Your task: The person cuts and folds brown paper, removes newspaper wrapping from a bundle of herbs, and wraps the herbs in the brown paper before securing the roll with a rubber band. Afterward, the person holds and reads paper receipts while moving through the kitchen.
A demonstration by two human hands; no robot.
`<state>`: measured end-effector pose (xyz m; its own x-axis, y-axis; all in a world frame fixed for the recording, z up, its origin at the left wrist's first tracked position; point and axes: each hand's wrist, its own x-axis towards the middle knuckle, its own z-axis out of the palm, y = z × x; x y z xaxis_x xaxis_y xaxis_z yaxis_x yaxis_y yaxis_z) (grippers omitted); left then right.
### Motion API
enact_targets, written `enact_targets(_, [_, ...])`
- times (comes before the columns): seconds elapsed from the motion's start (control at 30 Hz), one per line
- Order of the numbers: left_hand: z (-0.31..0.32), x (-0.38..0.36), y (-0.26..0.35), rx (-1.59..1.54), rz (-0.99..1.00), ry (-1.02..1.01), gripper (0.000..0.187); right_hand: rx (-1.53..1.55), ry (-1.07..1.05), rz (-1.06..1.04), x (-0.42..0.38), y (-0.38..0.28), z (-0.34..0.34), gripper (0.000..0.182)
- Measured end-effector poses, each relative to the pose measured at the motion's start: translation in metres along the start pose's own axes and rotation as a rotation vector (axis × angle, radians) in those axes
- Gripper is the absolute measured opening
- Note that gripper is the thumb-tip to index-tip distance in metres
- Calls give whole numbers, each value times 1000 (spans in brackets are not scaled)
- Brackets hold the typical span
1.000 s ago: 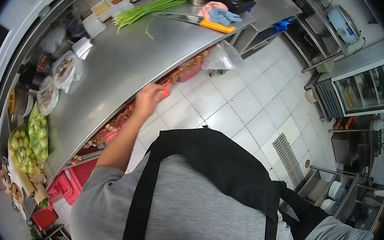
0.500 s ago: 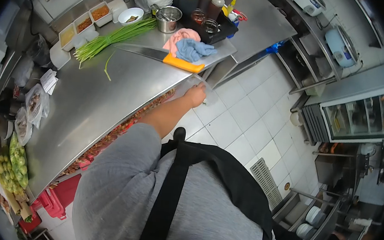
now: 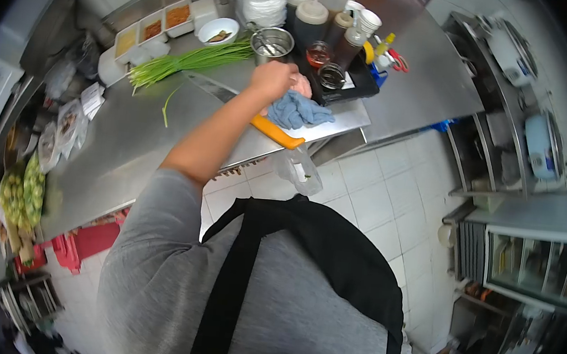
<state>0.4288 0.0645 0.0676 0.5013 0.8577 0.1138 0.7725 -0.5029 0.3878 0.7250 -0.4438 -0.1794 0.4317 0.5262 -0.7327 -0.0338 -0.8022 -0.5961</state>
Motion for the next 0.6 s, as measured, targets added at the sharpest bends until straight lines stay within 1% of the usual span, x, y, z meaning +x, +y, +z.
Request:
enact_targets(0.1, [-18,9,8,-33,-81,199,18,-90,-91,-37,44,-29,-24,36])
enact_targets(0.17, [-50,7,18,-144,-22,503,19,-164,-157,-61,74,-54,-38,36])
enact_targets(0.23, [-88,-12,27,-265,-100,556,14,-256,-224,-85,105,-81,-49,36])
enact_targets(0.33, [-118,-60,31,-681,-30,666,11,-383,-307,-114,145,-118,-56,36])
enact_targets(0.43, [-130,-125,13,-568,-9,801,13,-512,-380,-154,180,-157,-52,37])
enact_targets(0.47, [-136,-152,11,-536,-47,875,15,-558,-407,-171,190,-172,-46,37])
enact_targets(0.5, [-143,-179,4,-395,-103,949,15,-598,-436,-190,200,-186,-38,37])
enact_targets(0.53, [-144,-205,-18,-300,-192,1013,16,-639,-457,-205,207,-199,-30,37])
enact_targets(0.57, [-145,-230,-41,-318,-254,1072,18,-667,-488,-223,212,-210,-17,37])
enact_targets(0.6, [-144,-256,-57,-232,-320,1031,20,-700,-518,-242,216,-221,-4,37])
